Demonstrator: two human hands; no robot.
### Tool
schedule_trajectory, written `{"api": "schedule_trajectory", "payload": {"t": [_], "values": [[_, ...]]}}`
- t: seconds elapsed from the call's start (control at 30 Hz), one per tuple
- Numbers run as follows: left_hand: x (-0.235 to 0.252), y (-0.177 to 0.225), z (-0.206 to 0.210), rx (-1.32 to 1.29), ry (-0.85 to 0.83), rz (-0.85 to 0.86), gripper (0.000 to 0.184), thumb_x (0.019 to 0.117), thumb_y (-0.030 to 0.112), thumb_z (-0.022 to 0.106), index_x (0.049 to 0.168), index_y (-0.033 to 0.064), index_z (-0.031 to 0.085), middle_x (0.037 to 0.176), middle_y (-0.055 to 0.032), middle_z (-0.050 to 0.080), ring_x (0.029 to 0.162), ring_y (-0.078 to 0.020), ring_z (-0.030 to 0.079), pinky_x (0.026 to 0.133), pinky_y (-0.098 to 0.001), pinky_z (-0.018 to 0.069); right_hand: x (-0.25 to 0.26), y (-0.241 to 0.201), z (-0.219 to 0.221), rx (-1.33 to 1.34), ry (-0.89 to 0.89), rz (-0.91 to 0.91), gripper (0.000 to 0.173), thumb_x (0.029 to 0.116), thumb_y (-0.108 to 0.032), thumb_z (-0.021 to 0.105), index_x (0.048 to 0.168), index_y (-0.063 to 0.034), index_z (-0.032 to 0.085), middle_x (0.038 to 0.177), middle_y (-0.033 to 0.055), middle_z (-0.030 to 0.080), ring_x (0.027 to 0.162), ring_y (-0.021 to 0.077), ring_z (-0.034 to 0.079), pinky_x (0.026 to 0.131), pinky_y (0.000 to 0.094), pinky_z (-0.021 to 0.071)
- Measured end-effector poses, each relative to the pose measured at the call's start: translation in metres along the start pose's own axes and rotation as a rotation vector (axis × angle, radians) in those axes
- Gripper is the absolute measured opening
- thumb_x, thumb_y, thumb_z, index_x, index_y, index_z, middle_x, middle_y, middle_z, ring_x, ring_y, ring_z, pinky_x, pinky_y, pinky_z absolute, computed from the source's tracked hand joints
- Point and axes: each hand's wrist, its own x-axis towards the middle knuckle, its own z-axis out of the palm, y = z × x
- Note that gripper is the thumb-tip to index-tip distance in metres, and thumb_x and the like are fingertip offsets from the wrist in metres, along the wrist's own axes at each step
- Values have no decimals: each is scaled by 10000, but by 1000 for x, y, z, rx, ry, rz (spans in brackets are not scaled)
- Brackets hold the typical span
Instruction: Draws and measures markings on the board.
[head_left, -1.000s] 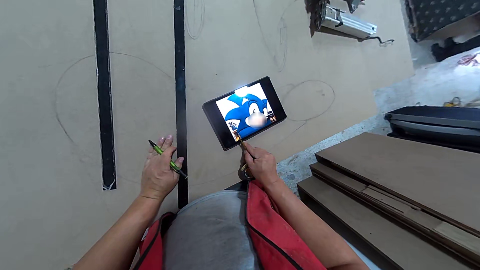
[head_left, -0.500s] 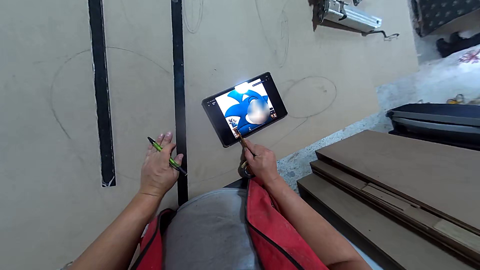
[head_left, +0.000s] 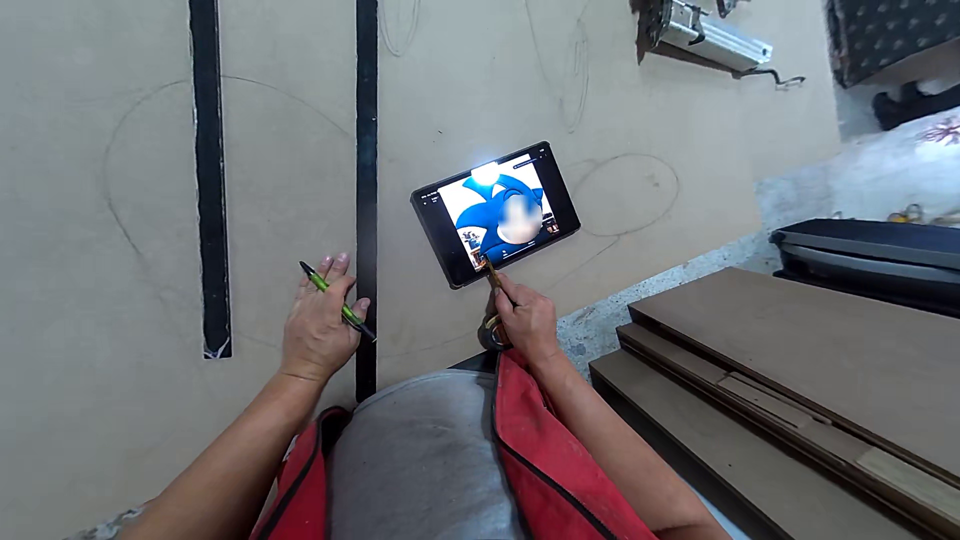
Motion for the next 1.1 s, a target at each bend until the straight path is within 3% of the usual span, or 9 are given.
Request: {"api": "schedule_trajectory", "payload": {"t": [0.87, 0.97, 1.0, 1.1], "values": [[0, -1, 2, 8, 4, 9, 492, 1057, 379, 442, 1391, 40, 568, 1620, -105, 426, 1539, -265, 328, 1268, -498, 235, 0, 1, 0, 28, -2, 16, 307, 1027, -258, 569, 1267, -229, 758, 940, 1, 787, 862, 132, 749, 757, 399, 616], [1, 0, 1, -5, -13, 7, 496, 1055, 380, 453, 1395, 37, 569, 1627, -104, 417, 1546, -265, 312, 1275, -498, 221, 1, 3, -8, 182, -76, 160, 315, 1039, -311, 559, 1287, -256, 743, 1009, -40, 791, 908, 88, 744, 814, 403, 619], [1, 0, 0, -16, -17, 10, 498, 1057, 381, 456, 1401, 37, 565, 1627, -106, 415, 1549, -267, 307, 1277, -498, 216, 2, 4, -13, 293, -111, 246, 309, 1046, -317, 557, 1291, -259, 736, 972, -51, 780, 859, 74, 728, 788, 382, 614], [2, -1, -2, -65, -7, 6, 488, 1058, 385, 482, 1404, 52, 568, 1624, -97, 422, 1551, -258, 301, 1280, -491, 216, 6, 11, -34, 738, -156, 456, 287, 1081, -253, 534, 1262, -126, 717, 859, 51, 718, 727, 153, 666, 677, 343, 579]]}}
